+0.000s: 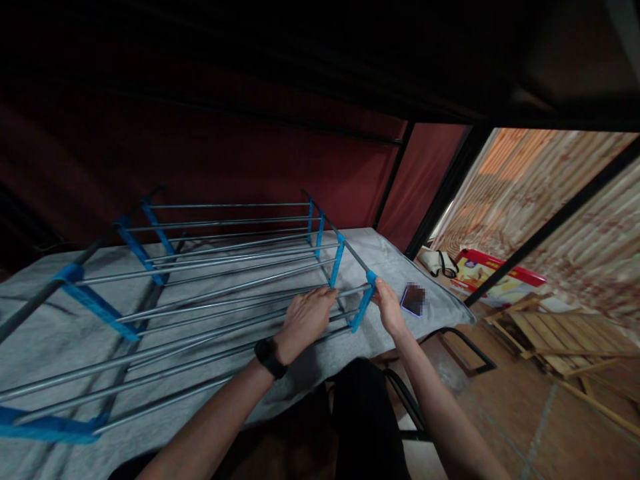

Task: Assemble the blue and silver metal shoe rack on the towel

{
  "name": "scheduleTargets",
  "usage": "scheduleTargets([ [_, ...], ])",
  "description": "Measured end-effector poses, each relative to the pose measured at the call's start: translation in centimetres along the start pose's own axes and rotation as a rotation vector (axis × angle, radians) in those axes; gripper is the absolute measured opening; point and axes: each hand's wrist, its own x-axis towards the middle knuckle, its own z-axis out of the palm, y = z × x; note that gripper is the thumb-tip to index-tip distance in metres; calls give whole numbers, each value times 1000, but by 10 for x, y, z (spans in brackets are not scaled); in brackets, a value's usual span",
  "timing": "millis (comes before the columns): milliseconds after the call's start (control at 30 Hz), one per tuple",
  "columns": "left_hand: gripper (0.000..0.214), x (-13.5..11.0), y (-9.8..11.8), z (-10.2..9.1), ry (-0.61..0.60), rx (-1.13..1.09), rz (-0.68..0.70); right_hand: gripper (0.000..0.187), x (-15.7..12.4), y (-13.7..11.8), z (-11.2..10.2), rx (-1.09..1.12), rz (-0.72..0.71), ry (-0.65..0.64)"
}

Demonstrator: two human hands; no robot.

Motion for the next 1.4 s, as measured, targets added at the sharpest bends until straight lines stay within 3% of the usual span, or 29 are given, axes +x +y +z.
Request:
scheduleTargets([
  [733, 36, 5, -1, -8, -30, -37, -57, 53, -1, -3, 0, 42, 1, -48],
  [1033, 35, 2, -3, -3, -52, -18, -47, 54, 0, -2, 0, 42, 32, -15],
  [1400, 33, 5, -1, -9, -62, 3, -30, 53, -2, -4, 3, 84, 51, 10],
])
